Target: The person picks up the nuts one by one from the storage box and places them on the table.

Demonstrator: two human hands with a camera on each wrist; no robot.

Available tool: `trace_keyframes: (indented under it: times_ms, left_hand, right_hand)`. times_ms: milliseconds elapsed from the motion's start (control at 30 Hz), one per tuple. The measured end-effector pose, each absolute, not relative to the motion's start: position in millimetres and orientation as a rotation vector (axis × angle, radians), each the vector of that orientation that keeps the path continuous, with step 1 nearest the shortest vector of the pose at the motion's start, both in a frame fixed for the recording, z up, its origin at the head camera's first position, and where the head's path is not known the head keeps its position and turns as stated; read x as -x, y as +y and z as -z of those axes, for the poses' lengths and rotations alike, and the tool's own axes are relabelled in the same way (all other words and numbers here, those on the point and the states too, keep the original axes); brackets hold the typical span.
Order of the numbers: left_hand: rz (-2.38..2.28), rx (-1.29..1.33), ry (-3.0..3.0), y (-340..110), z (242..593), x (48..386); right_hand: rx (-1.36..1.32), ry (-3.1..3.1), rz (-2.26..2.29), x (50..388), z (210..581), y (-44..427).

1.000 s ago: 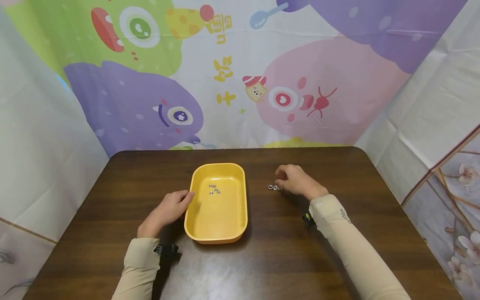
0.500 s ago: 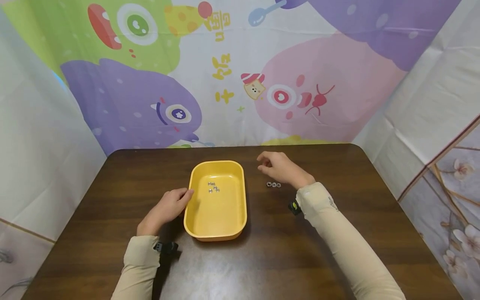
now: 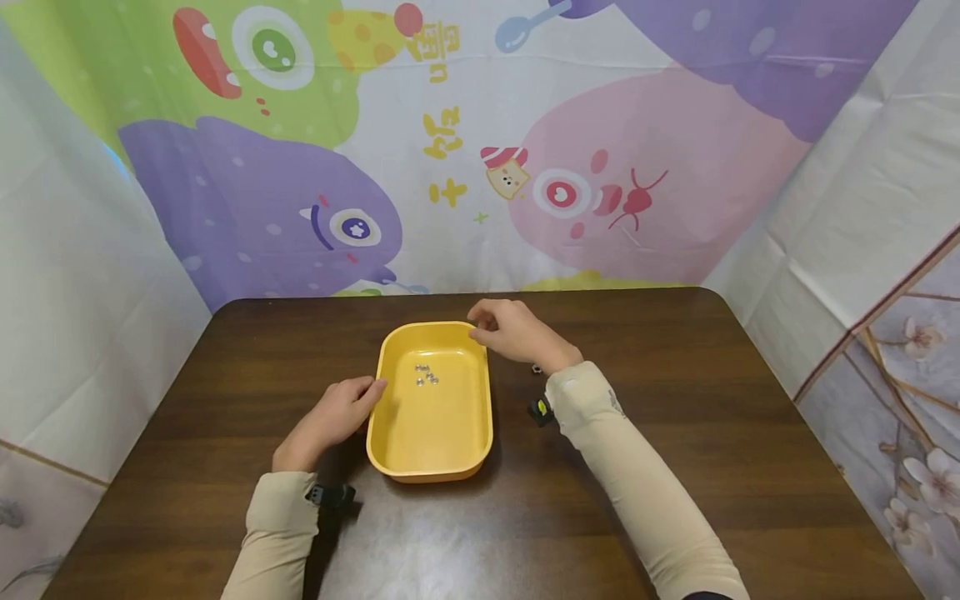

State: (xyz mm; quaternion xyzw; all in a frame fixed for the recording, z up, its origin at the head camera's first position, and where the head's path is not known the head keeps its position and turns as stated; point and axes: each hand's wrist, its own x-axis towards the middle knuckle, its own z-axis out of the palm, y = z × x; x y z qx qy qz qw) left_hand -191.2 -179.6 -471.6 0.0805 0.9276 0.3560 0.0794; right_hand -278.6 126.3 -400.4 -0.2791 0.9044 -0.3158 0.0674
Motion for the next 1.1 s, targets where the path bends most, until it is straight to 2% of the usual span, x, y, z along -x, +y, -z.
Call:
trace_keyframes:
  times_ms: [333,667,1100]
  left_hand:
    - [-1.070,-0.263,2.787,-179.6,470.6,191.3]
    - [-1.066,-0.264,2.775,-179.2,471.0,191.8]
    - [-1.063,-0.247,2.765,-179.8,469.2,189.3]
  right_hand:
    - [0.846,2.688,1.033,281.5,402.0,96.5]
    - [0.775,2.518,1.230,282.4,419.8,74.0]
    - [0.790,2.554,1.160,285.5,436.6,44.9]
